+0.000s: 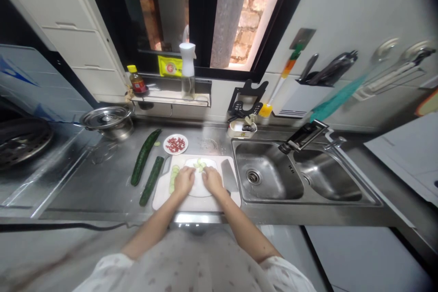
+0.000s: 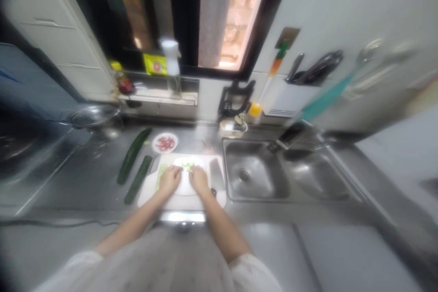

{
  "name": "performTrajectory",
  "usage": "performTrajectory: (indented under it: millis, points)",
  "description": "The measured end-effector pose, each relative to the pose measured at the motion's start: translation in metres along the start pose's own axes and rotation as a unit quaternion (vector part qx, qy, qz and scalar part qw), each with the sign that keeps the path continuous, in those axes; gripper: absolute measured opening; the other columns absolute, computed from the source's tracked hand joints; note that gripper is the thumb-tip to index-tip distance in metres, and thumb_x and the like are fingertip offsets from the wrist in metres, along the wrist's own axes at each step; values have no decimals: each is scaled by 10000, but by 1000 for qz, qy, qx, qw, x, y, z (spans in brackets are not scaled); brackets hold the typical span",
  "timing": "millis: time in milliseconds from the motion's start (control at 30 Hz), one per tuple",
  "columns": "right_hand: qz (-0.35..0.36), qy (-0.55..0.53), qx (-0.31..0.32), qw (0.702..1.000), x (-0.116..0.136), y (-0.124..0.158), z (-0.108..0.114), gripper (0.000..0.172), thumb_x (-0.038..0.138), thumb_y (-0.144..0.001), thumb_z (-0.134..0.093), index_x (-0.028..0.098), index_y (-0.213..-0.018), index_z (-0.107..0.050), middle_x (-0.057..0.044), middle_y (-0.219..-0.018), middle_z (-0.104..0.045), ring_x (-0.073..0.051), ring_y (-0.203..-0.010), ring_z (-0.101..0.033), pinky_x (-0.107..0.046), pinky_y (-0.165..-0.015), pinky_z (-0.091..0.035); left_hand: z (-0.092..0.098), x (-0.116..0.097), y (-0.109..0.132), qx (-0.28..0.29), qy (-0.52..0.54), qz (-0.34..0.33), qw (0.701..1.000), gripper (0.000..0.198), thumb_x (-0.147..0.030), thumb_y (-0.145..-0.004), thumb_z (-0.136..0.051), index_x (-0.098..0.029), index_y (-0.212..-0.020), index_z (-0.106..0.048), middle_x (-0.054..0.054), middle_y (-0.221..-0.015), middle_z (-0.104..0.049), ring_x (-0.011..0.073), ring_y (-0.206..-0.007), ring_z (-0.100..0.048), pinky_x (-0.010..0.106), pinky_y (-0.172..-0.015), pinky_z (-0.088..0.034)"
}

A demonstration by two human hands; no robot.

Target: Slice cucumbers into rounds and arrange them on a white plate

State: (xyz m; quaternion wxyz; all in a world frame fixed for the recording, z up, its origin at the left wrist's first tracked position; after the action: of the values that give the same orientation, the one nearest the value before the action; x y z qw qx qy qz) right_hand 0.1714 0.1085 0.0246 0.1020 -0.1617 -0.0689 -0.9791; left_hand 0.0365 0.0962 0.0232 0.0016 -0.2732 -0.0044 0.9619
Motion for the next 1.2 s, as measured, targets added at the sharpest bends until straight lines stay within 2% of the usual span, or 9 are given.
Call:
performTrajectory:
  millis: [200, 367, 600, 700, 800, 967, 1200]
  points:
    - [28, -26, -7, 999, 12, 21, -4, 293, 242, -952, -411, 172, -1162, -604, -89, -1045, -632, -176, -977, -546, -245, -839, -369, 3, 19, 36, 7, 50, 16, 999, 276, -197, -885, -461, -226, -1039, -689, 49, -1070, -665, 188, -1033, -588, 297, -946, -433]
    - [44, -48, -4, 998, 21, 35, -8, 274, 251, -954, -420, 169, -1109, -631, -85, -1027, -640, -172, -949, -555, -240, -845, -374, 9, 43, 57, 12, 60, 54, 997, 264, -216, -868, -482, -248, -1028, -690, 31, -1098, -668, 190, -1043, -594, 300, -943, -449]
    - [40, -72, 3, 997, 24, 45, -6, 270, 242, -953, -422, 170, -1083, -647, -82, -1016, -640, -169, -943, -555, -241, -862, -374, 27, 75, 72, -24, 41, 101, 994, 257, -255, -866, -476, -245, -1033, -670, 39, -1082, -670, 182, -981, -616, 267, -851, -458]
    - [39, -73, 3, 997, 23, 48, -6, 264, 242, -950, -426, 169, -1069, -651, -79, -1004, -643, -168, -936, -555, -238, -855, -375, 35, 89, 77, -32, 6, 142, 989, 265, -331, -861, -501, -243, -1070, -639, 43, -1042, -677, 195, -959, -619, 285, -814, -444]
    - [37, -73, -1, 997, 22, 50, -7, 270, 240, -954, -417, 166, -1065, -652, -79, -1005, -644, -166, -938, -553, -232, -848, -373, 36, 101, 81, -15, -33, 191, 981, 343, -435, -824, -547, -232, -1094, -611, 52, -992, -684, 232, -952, -622, 327, -806, -423]
    - [40, -90, -12, 995, 22, 52, -8, 266, 241, -953, -418, 169, -1039, -659, -75, -990, -641, -172, -931, -546, -242, -844, -368, 32, 108, 81, 2, -66, 221, 973, 378, -489, -816, -529, -217, -1063, -620, 83, -1016, -678, 278, -990, -607, 396, -852, -384]
    - [56, -115, -45, 991, 20, 54, -8, 246, 228, -938, -429, 170, -982, -664, -73, -919, -634, -180, -881, -541, -256, -808, -364, 30, 105, 78, 8, -72, 210, 975, 346, -460, -826, -515, -212, -1039, -630, 82, -1015, -666, 268, -961, -604, 383, -835, -384]
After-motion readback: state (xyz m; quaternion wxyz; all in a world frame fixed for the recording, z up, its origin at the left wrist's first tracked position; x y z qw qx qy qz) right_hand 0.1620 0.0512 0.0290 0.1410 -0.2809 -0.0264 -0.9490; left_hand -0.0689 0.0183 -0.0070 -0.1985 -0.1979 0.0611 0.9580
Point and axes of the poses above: each hand's wrist, its own y-axis away from the middle knuckle, its own z-axis out of the back of the hand, x = y × z, the point moved 9 cm from there along -y, towards the middle knuckle
